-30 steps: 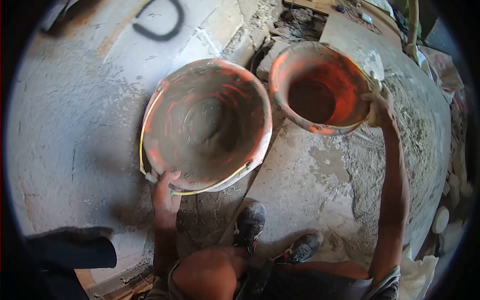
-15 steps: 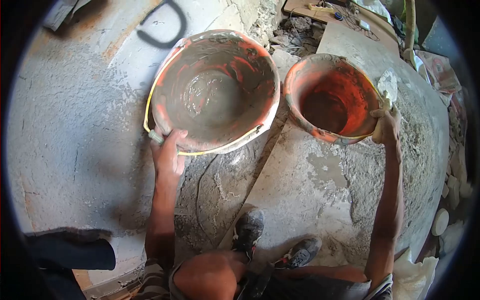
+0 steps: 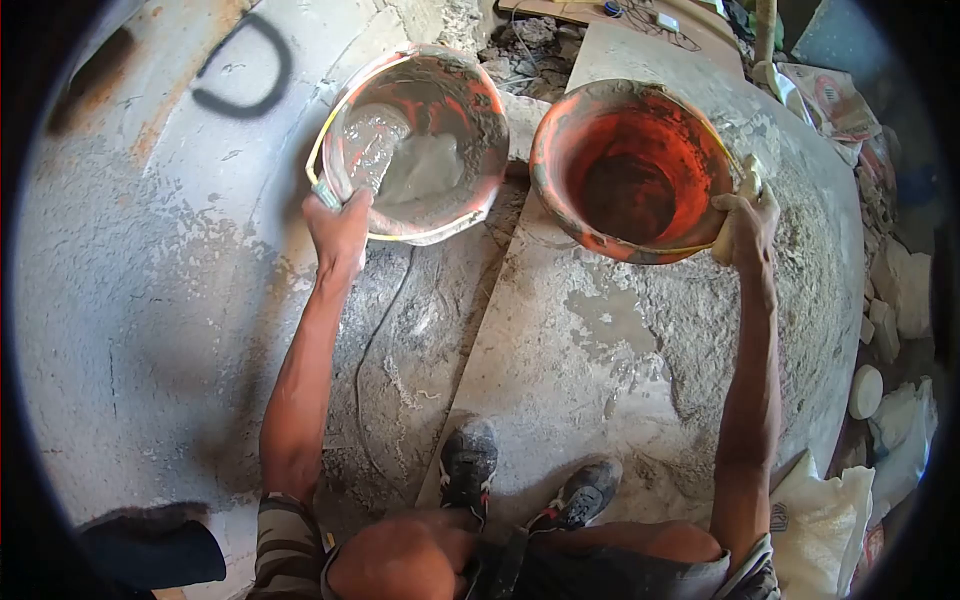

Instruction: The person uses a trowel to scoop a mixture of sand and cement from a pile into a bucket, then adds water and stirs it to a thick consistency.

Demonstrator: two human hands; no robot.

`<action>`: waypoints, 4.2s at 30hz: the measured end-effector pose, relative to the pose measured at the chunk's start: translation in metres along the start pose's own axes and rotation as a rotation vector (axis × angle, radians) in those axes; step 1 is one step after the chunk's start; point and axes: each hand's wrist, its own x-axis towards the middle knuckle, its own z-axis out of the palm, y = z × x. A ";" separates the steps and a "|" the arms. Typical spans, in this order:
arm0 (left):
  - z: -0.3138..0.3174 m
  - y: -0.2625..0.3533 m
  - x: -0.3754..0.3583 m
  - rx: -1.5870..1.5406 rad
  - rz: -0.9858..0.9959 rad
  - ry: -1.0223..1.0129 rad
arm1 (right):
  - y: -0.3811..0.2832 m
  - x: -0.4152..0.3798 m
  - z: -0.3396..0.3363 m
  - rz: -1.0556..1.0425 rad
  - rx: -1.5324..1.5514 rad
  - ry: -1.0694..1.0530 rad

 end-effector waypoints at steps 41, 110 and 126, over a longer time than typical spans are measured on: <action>0.031 0.041 0.040 0.325 0.407 0.016 | 0.004 -0.032 0.025 0.079 0.155 -0.051; -0.060 0.075 -0.189 0.578 -0.313 -0.511 | 0.011 -0.251 0.068 -0.101 0.362 -1.791; -0.057 0.071 -0.193 0.532 -0.196 -0.513 | 0.113 -0.288 0.172 -1.276 -0.254 -1.529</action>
